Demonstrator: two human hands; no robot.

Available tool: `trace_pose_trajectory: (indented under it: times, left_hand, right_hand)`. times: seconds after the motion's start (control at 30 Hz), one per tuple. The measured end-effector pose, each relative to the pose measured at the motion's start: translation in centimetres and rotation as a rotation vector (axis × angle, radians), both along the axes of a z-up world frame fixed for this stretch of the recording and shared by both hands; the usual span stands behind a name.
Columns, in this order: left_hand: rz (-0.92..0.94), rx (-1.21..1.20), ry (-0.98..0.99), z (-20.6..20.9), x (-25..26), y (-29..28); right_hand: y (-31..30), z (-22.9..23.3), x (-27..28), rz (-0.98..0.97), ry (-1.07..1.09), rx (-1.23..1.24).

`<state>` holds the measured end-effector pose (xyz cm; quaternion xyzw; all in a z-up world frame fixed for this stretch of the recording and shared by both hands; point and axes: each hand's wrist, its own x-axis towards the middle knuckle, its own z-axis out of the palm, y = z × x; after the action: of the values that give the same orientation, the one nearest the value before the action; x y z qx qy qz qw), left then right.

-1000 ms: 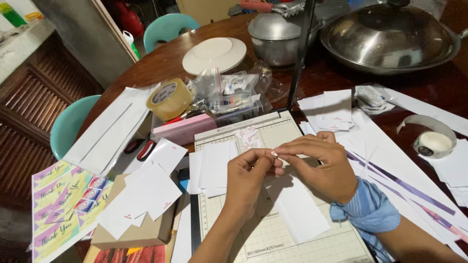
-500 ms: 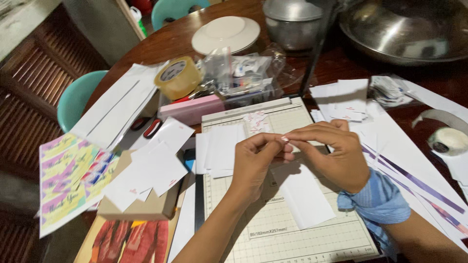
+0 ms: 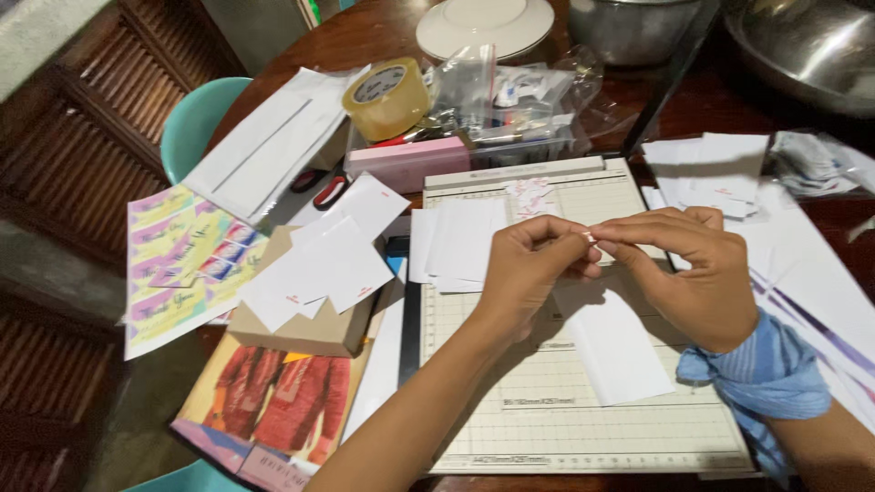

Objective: The person cuts small white paper sheets using a paper cutter, then places them into clear plastic bags and seals them with small adhesive stickers. The person repeats this process for multiple sheets, stacking the finished packages on the table.

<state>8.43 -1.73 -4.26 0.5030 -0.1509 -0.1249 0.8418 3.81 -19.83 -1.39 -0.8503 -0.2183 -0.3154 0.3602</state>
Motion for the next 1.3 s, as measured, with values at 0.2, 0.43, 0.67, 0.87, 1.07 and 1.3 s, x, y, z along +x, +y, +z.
trace_pose_trajectory:
  times: [0.2, 0.43, 0.67, 0.87, 1.07, 1.3]
  left_hand:
    - [-0.003, 0.048, 0.057, 0.6, -0.1, 0.4]
    - [-0.082, -0.028, 0.066, 1.1, -0.4, 0.5]
    - [-0.031, 0.041, 0.028, 1.0, -0.5, 0.3]
    - [-0.035, 0.03, 0.056, 1.0, -0.4, 0.1]
    - [-0.052, 0.027, -0.001, 0.8, -0.3, 0.1]
    - [-0.031, 0.026, 0.002, 0.9, -0.3, 0.1]
  right_hand:
    - [0.5, 0.2, -0.1, -0.045, -0.047, -0.078]
    - [-0.8, -0.3, 0.5, 0.003, 0.009, 0.064]
    - [-0.9, -0.6, 0.4, 0.024, 0.034, 0.078]
    - [-0.6, -0.3, 0.4, 0.037, 0.057, 0.118]
    - [-0.5, -0.4, 0.6, 0.13, 0.164, 0.302]
    - [-0.4, -0.5, 0.5, 0.117, 0.123, 0.262]
